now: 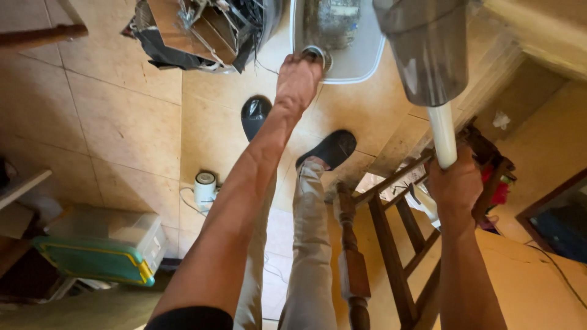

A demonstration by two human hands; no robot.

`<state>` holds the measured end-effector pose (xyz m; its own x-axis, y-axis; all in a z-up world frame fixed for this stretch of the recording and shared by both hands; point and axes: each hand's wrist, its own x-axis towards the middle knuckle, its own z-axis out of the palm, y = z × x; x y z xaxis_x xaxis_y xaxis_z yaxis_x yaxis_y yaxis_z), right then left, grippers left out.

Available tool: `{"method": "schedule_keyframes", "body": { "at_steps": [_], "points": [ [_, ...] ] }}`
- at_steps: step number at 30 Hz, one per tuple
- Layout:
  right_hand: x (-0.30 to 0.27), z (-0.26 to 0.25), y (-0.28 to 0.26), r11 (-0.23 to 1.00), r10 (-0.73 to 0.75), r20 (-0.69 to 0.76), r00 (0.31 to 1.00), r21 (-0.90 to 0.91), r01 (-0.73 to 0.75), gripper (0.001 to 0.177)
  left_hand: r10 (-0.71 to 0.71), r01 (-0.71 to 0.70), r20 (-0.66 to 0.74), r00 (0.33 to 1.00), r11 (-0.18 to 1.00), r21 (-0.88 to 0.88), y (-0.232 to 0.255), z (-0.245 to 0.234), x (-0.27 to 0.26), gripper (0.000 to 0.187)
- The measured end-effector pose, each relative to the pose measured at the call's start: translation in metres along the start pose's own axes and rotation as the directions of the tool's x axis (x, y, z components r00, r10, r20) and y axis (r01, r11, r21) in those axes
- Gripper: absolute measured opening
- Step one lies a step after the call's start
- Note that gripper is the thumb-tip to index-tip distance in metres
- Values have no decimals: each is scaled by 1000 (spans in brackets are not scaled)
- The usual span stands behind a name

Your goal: The recorder disassembles a portable vacuum cleaner and cleans its filter and dustbin by tapping them against a bucket and a trash can.

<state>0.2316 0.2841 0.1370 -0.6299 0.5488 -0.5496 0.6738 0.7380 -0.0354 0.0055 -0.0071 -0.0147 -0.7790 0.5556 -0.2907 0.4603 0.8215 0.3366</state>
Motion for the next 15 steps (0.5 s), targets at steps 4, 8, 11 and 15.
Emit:
{"method": "schedule_keyframes", "body": {
  "at_steps": [4, 8, 11, 15],
  "points": [
    [-7, 5, 2, 1000, -14, 10, 1000, 25, 14, 38, 39, -67, 156, 987, 981, 183, 4, 6, 9, 18],
    [-6, 12, 4, 1000, -18, 3, 1000, 25, 18, 37, -69, 0, 329, 942, 978, 207, 7, 6, 24, 18],
    [-9, 20, 11, 999, -47, 11, 999, 20, 47, 34, -21, -7, 157, 987, 985, 175, 1, 22, 26, 16],
    [-6, 28, 14, 996, -91, -16, 996, -18, 91, 32, -21, 19, 16, 1000, 996, 90, -10, 49, 30, 17]
  ]
}}
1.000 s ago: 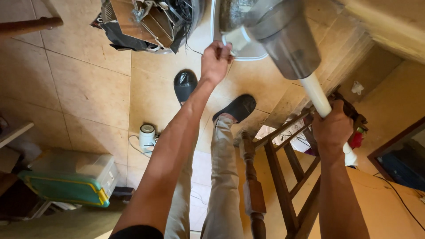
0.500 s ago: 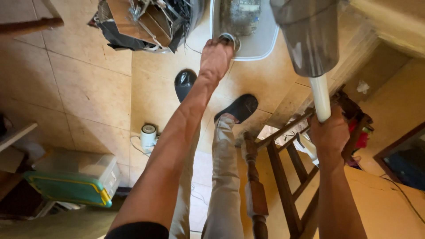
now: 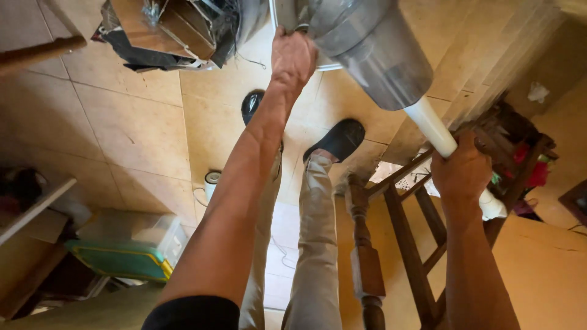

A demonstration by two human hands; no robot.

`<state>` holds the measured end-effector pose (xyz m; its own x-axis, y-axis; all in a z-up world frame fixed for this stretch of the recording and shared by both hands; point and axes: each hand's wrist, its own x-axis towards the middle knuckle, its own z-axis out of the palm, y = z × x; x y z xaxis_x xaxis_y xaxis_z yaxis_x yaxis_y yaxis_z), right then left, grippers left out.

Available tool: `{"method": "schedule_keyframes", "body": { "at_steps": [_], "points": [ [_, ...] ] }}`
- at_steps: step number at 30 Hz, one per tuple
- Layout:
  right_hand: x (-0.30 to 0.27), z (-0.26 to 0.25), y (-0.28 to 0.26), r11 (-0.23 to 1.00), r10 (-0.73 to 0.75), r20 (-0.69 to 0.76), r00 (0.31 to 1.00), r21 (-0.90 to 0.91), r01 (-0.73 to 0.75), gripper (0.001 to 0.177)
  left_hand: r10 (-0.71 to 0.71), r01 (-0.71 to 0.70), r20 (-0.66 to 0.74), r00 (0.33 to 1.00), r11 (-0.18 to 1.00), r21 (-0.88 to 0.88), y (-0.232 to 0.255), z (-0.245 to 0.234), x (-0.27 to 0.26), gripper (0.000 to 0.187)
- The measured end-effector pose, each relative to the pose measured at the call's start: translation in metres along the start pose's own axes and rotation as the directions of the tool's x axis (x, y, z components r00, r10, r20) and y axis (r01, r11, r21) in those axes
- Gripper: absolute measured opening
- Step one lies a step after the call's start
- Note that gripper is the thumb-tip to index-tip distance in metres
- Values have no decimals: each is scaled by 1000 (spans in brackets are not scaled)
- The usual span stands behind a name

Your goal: The recorder disassembles a portable vacuum cleaner and cleans its filter and dustbin by tapping them against a bucket and a trash can.

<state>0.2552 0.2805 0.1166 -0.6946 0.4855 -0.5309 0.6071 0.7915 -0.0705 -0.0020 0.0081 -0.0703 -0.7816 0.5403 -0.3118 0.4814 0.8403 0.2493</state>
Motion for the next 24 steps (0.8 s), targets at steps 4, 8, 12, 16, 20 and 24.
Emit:
{"method": "schedule_keyframes", "body": {
  "at_steps": [4, 8, 12, 16, 20, 24],
  "points": [
    [-2, 7, 5, 1000, -15, 11, 1000, -8, 15, 32, -47, 43, -32, 998, 992, -121, -7, 8, -3, 17],
    [-5, 4, 3, 1000, -10, 10, 1000, 18, 9, 31, -49, 57, 80, 996, 993, -99, 1, -26, -1, 15],
    [-6, 8, 6, 999, 5, 11, 1000, 53, -5, 35, -119, 91, -61, 991, 936, -341, 20, -78, -6, 13],
    [-11, 16, 7, 995, 28, 23, 999, 91, -30, 32, -131, 52, -163, 978, 908, -416, 21, -92, -12, 9],
    [-12, 17, 0, 994, 53, 16, 998, 100, -54, 32, 155, -162, 64, 986, 979, 123, 0, -43, -12, 28],
    [-10, 22, -5, 986, 91, 0, 996, 137, -90, 31, 110, -109, -25, 994, 993, 42, -1, -42, -11, 22]
  ]
}}
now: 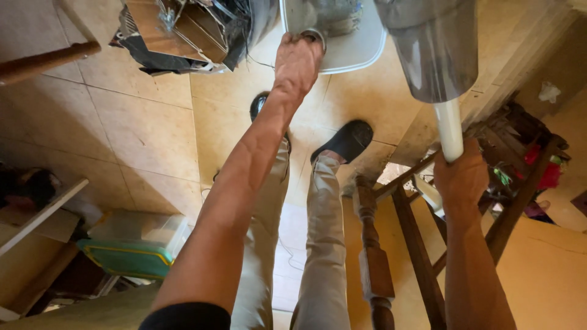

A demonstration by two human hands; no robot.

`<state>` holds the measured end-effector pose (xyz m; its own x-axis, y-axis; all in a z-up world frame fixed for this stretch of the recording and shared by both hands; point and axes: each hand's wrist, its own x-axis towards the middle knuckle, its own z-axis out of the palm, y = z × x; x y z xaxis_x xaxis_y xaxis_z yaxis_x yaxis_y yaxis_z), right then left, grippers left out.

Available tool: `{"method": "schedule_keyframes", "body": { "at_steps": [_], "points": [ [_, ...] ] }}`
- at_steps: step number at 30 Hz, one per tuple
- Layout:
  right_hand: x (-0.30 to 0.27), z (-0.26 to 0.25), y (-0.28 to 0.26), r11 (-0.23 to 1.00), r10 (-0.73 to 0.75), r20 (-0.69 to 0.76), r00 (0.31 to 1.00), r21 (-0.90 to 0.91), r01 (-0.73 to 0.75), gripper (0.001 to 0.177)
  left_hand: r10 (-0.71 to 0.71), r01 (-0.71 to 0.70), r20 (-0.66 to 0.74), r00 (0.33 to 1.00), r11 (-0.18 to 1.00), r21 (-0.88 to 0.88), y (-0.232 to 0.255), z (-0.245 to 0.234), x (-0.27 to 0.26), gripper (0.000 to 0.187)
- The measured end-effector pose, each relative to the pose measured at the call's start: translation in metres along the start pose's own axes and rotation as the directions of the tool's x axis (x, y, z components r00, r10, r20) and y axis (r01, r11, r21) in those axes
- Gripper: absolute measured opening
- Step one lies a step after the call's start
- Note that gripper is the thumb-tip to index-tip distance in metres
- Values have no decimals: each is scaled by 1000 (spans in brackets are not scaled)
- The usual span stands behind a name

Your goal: The recorder disassembles a portable vacuum cleaner and cleans its filter and dustbin by tapping them against a bucket and a trash can.

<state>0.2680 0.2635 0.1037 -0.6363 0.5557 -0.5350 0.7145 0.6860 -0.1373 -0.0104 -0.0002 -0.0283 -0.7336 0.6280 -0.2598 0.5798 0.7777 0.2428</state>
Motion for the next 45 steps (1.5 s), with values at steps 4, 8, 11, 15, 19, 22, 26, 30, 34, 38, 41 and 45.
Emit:
{"method": "schedule_keyframes", "body": {
  "at_steps": [4, 8, 11, 15, 19, 22, 26, 30, 34, 38, 41, 45],
  "points": [
    [-2, 3, -3, 998, -31, -37, 999, 56, 33, 31, -60, 48, 244, 968, 997, 57, 2, 15, -2, 20],
    [-3, -1, -9, 995, -21, -3, 1000, 95, 21, 31, -92, 87, 264, 960, 996, 31, 4, -6, -6, 18],
    [-3, 0, -10, 996, 10, 19, 1000, 86, -12, 30, -67, 67, 66, 996, 998, -10, 3, -5, -6, 19],
    [-2, 5, -8, 999, 1, 22, 1000, 35, -2, 29, -30, 30, 28, 999, 1000, 9, -1, 7, -6, 17],
    [-5, 8, -6, 999, -8, 26, 1000, 33, 7, 30, -45, 39, -117, 992, 998, -54, -1, 0, -5, 16],
    [-8, 4, -8, 999, -32, 10, 999, 27, 32, 28, -38, 34, -125, 991, 999, -34, -3, -5, 3, 14],
    [-5, 9, -1, 999, -39, -7, 999, 23, 39, 27, -6, 9, -64, 998, 999, 41, -3, -7, 14, 23],
    [-7, 9, 1, 1000, -27, -11, 1000, 12, 27, 27, 11, -129, 314, 949, 925, 358, -4, 21, 22, 27],
    [-11, 8, 6, 1000, -6, 11, 1000, 9, 6, 28, 28, -195, 370, 929, 885, 423, 6, 15, 25, 30],
    [-11, 11, 9, 998, 23, 0, 1000, 51, -23, 28, -58, -196, 572, 818, 907, 372, 13, 24, 25, 24],
    [-10, 11, 10, 994, 46, 2, 999, 104, -46, 29, 118, -190, 217, 969, 918, 349, 7, 27, 31, 28],
    [-13, 10, 16, 990, 66, 9, 998, 126, -67, 27, -15, -185, 398, 917, 868, 460, 17, 16, 37, 24]
  ]
}}
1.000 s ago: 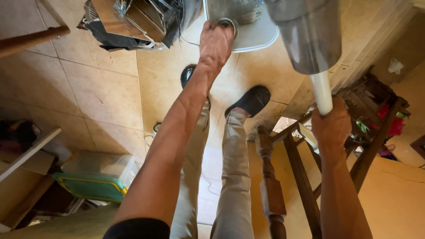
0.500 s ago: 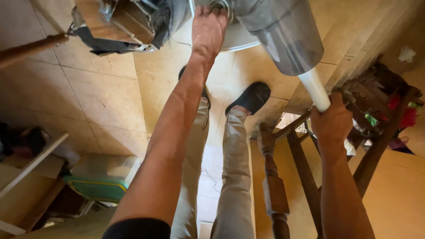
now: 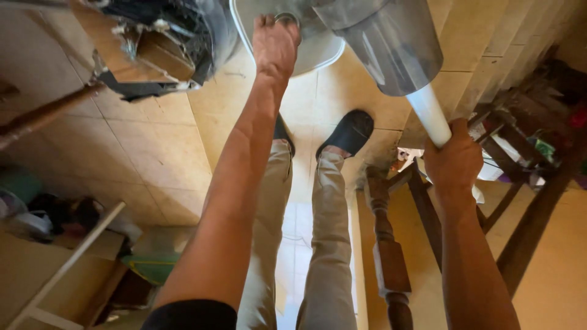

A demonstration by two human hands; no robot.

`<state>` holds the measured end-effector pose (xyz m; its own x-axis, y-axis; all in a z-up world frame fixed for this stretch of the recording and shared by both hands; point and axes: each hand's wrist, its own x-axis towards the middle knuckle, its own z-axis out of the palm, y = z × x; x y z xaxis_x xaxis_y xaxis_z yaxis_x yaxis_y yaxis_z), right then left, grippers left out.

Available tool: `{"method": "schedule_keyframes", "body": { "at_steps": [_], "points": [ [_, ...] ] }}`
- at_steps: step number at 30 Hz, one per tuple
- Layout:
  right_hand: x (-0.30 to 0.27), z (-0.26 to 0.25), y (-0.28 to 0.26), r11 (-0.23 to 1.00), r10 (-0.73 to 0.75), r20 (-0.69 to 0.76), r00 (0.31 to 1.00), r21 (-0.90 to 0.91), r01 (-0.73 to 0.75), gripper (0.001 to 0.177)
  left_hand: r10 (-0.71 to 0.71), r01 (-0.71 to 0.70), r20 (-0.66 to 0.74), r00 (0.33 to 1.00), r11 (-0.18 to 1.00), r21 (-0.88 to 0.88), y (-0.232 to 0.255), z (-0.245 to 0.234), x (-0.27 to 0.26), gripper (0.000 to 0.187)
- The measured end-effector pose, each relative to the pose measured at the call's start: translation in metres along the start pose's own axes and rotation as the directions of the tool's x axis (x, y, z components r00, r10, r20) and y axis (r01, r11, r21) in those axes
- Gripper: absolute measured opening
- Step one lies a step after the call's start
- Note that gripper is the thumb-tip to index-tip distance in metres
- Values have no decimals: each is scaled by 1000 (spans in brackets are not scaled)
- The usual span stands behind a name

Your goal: The recorder disassembles a portable vacuum cleaner and cleans its filter and dustbin by tapping them against a bucket and a trash can.

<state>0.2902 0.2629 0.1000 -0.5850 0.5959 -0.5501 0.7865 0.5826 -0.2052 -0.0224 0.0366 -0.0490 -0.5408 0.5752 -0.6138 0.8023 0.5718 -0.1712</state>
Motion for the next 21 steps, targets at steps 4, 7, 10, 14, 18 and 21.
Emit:
{"method": "schedule_keyframes", "body": {
  "at_steps": [4, 7, 10, 14, 18, 21],
  "points": [
    [-1, -1, 2, 1000, -1, -19, 1000, 18, 1, 28, -42, 51, 126, 991, 996, -73, 3, -5, 3, 17],
    [0, 1, 8, 1000, 13, -20, 1000, -11, -13, 30, -15, 17, 52, 999, 999, -34, 6, 12, 5, 22],
    [-3, 2, 14, 999, 8, -26, 1000, -33, -8, 32, -26, 26, 45, 999, 1000, 1, 9, 6, 3, 25],
    [-5, 14, 34, 999, -22, -45, 999, -36, 21, 36, -29, 31, 85, 996, 999, -18, 10, 8, 6, 24],
    [-6, 17, 47, 996, -26, -20, 999, -87, 25, 39, -105, 107, 32, 994, 993, -56, 9, 35, 12, 20],
    [-10, 19, 49, 993, -5, 8, 1000, -117, 6, 38, -112, 113, 14, 994, 991, -76, 3, 27, 4, 21]
  ]
}}
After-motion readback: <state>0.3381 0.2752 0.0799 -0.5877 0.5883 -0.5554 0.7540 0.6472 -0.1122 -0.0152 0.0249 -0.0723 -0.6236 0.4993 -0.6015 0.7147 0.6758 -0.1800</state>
